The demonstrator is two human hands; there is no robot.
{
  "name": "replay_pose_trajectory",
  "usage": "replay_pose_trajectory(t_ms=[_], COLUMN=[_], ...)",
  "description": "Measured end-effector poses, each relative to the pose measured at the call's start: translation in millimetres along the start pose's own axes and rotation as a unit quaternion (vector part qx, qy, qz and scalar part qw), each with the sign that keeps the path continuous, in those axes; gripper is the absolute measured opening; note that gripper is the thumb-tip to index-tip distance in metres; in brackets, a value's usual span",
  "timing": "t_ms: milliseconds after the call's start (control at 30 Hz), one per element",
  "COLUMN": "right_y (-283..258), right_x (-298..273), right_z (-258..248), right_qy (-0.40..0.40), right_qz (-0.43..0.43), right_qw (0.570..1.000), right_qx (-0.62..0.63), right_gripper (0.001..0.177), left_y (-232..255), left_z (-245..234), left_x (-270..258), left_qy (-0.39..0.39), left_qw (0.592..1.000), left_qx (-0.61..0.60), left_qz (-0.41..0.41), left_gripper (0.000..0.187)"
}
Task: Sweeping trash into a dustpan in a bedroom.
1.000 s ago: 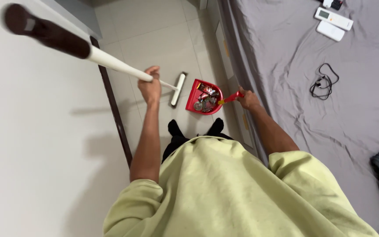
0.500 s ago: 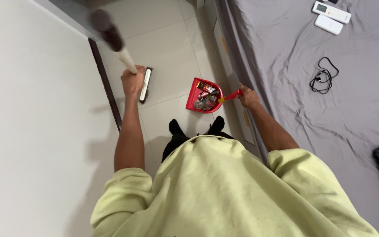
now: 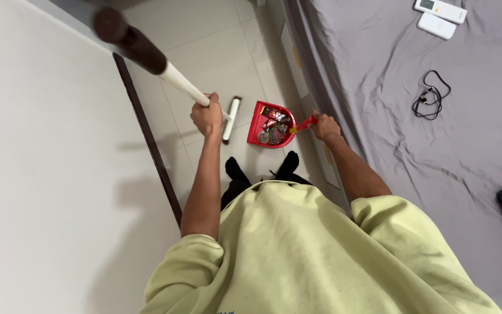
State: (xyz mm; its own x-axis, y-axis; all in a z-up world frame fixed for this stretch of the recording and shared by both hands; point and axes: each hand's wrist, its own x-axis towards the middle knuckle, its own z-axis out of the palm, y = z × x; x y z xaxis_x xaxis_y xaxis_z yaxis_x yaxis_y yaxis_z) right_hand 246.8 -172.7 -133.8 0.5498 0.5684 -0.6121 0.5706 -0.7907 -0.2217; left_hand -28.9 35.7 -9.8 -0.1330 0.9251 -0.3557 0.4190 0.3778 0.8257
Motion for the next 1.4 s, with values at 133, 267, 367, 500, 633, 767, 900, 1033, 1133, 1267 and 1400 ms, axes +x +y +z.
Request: replay_pose_trajectory(t_ms=[133,267,367,500,633,767,900,1033,1133,1267,1400], right_y=[8.5,13.5,13.1,9.2,6.9,8.7,6.3,31.5,28.4,36.1,39.6], right_x=[13.1,15.2,18.0,20.9,23.1,22.0,11.6,19.3,4.2,8.3,11.8], right_z=[6.1,6.2,3.4,0.6,3.5,3.3,-4.1,14.3,8.2,17.1,24.2], right_qy=[0.004,0.012,0.008,0.003,0.002,0.006,-0.004,0.027,0.035,0.036,0.057], right_qz=[-0.01,-0.023,-0.023,-0.016,-0.017,-0.017,-0.017,-0.068,-0.069,-0.069,-0.085], right_qw=[1.0,1.0,1.0,1.0,1.0,1.0,1.0,0.997,0.997,0.997,0.995], right_qx=[0.0,-0.007,-0.012,-0.002,-0.001,-0.001,-0.001,-0.023,-0.015,-0.023,-0.013], right_gripper=[0.064,0.066,0.067,0.067,0.067,0.066,0.069,0.073,0.076,0.077,0.077], left_y=[15.8,14.1,27.9,53.6,66.4,66.7,64.7,54.5,46.6,28.5,14.2], left_z=[-0.7,-4.2,-16.2,-37.9,-48.5,-50.1,-52.7,-49.8,-46.1,-40.2,-37.3], left_x=[0.3,16.9,25.8,30.1,31.8,40.4,51.6,57.7,59.0,58.9,59.8], left_qy=[0.009,0.022,0.041,0.043,0.029,0.036,0.041,0.049,0.038,0.0,-0.036], left_qw=[0.999,0.995,0.991,0.985,0.981,0.986,0.988,0.988,0.99,0.998,0.998], left_qx=[-0.03,-0.097,-0.128,-0.154,-0.164,-0.118,-0.089,-0.089,-0.088,-0.028,0.007], left_qz=[-0.018,0.009,0.031,0.062,0.096,0.113,0.122,0.12,0.108,0.057,0.049], left_gripper=[0.021,0.019,0.021,0.022,0.021,0.023,0.023,0.024,0.026,0.031,0.034])
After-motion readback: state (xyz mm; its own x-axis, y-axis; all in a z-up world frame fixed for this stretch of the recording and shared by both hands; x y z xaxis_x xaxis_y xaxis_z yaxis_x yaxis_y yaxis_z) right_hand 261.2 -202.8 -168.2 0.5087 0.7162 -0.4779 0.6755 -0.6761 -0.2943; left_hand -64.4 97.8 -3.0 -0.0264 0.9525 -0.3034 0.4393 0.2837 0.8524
